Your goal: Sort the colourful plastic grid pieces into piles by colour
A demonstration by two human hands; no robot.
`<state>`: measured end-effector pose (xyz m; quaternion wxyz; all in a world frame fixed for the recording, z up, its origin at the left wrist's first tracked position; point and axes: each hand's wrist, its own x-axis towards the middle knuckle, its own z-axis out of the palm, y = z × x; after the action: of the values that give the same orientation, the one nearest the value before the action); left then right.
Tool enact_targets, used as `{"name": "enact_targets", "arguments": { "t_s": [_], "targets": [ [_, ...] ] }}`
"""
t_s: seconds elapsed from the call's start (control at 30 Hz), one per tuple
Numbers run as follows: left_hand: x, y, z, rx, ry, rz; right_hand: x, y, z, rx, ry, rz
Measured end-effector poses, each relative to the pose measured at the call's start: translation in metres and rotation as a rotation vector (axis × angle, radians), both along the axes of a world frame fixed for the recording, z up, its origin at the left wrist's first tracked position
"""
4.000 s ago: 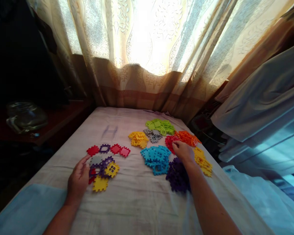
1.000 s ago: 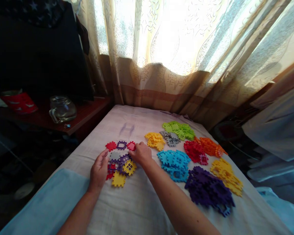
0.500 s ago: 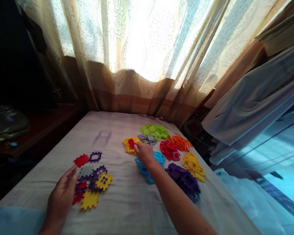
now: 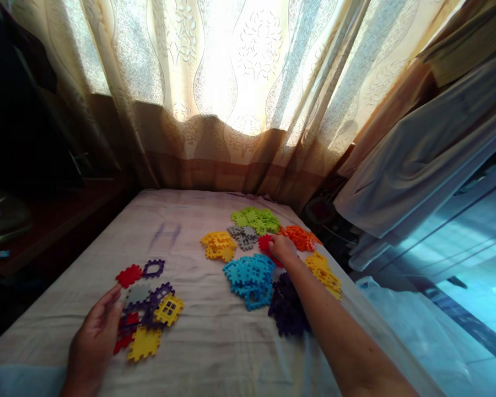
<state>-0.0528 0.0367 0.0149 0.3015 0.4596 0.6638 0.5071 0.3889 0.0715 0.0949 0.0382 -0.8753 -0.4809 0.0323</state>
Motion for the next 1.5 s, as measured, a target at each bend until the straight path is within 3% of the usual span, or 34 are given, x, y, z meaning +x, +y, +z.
{"name": "enact_targets", "arguments": {
  "t_s": [0.3, 0.47, 0.63, 0.87, 1.07, 1.33, 1.5],
  "targets": [
    [0.001, 0.0, -0.003, 0.006, -0.12, 0.006, -0.01, -0.01, 0.01, -0.042, -0.067, -0.005],
    [0.004, -0.002, 0.004, 0.038, -0.342, 0.064, -0.038, -0.011, 0.026, 0.003, -0.115, 0.078],
    [0.006, 0.001, 0.008, 0.16, -0.495, 0.11, -0.107, -0.001, 0.023, 0.089, -0.09, 0.393],
    [0.005, 0.001, 0.006, 0.188, -0.492, 0.122, -0.229, 0.02, -0.017, 0.2, 0.167, 0.904],
    [0.006, -0.001, 0.008, 0.203, -0.552, 0.121, -0.294, 0.036, -0.034, 0.236, 0.233, 1.023],
    [0.006, -0.002, 0.007, 0.198, -0.507, 0.108, -0.318, 0.045, -0.03, 0.14, 0.167, 1.139],
    [0.006, -0.002, 0.01, 0.179, -0.509, 0.11, -0.32, 0.047, -0.026, 0.114, 0.095, 1.083]
  ]
}}
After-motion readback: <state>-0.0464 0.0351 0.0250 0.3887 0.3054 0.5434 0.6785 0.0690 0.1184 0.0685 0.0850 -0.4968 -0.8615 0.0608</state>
